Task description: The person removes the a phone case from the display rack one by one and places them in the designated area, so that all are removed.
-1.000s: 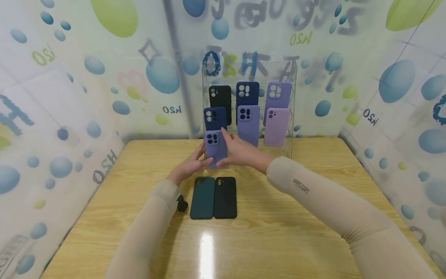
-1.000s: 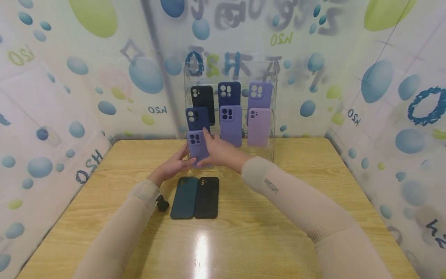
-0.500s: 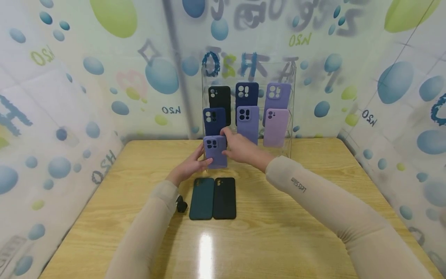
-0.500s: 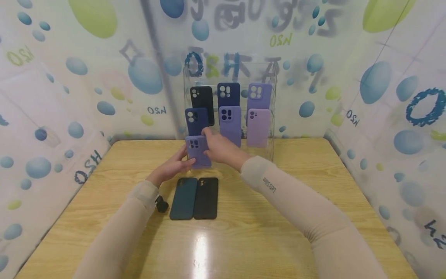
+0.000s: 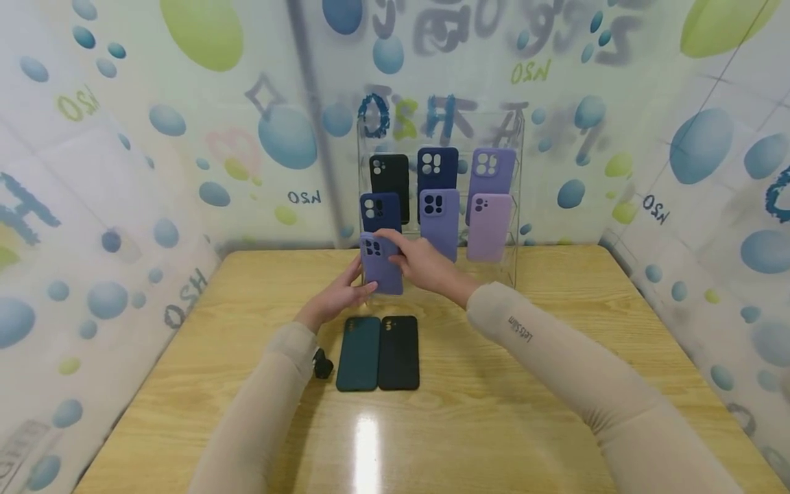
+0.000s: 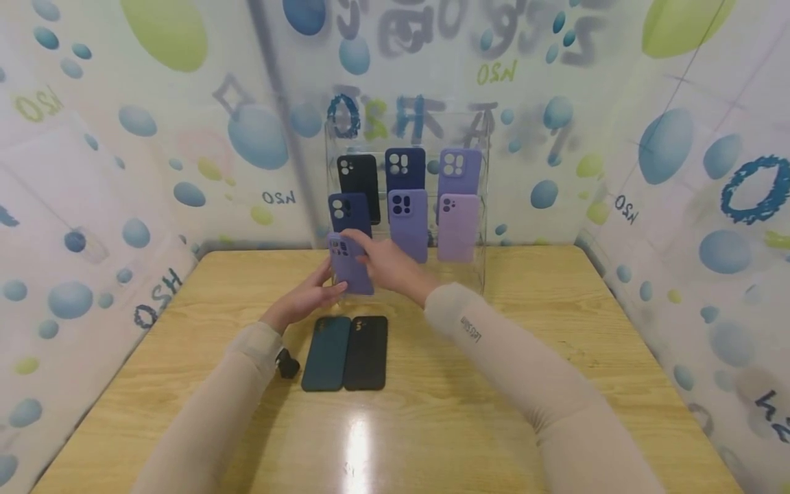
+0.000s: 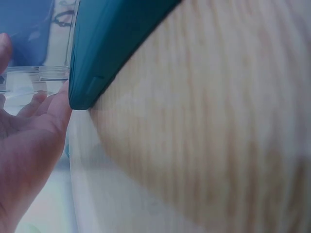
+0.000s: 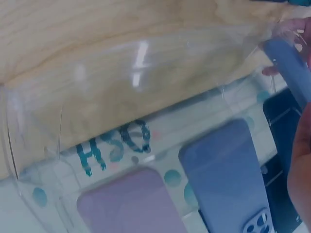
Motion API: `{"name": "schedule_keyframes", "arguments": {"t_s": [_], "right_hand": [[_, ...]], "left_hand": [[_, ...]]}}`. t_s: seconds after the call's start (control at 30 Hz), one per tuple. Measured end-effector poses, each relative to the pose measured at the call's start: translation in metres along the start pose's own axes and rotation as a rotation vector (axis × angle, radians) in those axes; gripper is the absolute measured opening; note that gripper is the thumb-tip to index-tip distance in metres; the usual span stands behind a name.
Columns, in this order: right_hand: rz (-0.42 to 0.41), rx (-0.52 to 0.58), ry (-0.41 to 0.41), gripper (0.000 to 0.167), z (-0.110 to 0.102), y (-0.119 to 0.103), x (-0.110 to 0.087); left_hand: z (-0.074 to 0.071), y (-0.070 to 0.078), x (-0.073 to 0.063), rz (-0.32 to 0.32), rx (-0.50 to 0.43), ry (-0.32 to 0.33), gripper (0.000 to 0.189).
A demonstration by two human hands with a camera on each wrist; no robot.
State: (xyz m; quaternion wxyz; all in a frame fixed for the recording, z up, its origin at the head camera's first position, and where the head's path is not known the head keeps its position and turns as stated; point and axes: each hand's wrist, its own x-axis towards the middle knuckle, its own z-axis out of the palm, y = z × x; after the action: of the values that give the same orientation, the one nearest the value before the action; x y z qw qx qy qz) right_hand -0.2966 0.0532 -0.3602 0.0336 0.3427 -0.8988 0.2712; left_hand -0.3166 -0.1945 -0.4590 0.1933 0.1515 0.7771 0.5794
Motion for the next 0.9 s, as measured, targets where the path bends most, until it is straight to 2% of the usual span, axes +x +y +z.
{"name": "schedule_keyframes", "arguments": {"t_s": [0.17, 0.37, 0.6, 0.9], "right_hand": [[0.015, 0.026, 0.042, 0.054, -0.018, 0.002, -0.002], [0.054, 0.044, 0.027, 0.054, -0.036, 0.003, -0.006], [0.056, 0.073, 0.043, 0.052, -0.058, -0.001, -0.019], [0.093, 0.083, -0.006, 0.052, -0.073, -0.004, -0.041]], "left_hand": [[0.000, 0.001, 0.001, -0.018, 0.013, 0.010, 0.091], [0.001, 0.003, 0.001, -0.025, 0.034, 0.016, 0.089], [0.001, 0.003, 0.000, -0.032, 0.037, 0.021, 0.093], [0.002, 0.004, -0.002, -0.034, 0.064, 0.018, 0.090]]}}
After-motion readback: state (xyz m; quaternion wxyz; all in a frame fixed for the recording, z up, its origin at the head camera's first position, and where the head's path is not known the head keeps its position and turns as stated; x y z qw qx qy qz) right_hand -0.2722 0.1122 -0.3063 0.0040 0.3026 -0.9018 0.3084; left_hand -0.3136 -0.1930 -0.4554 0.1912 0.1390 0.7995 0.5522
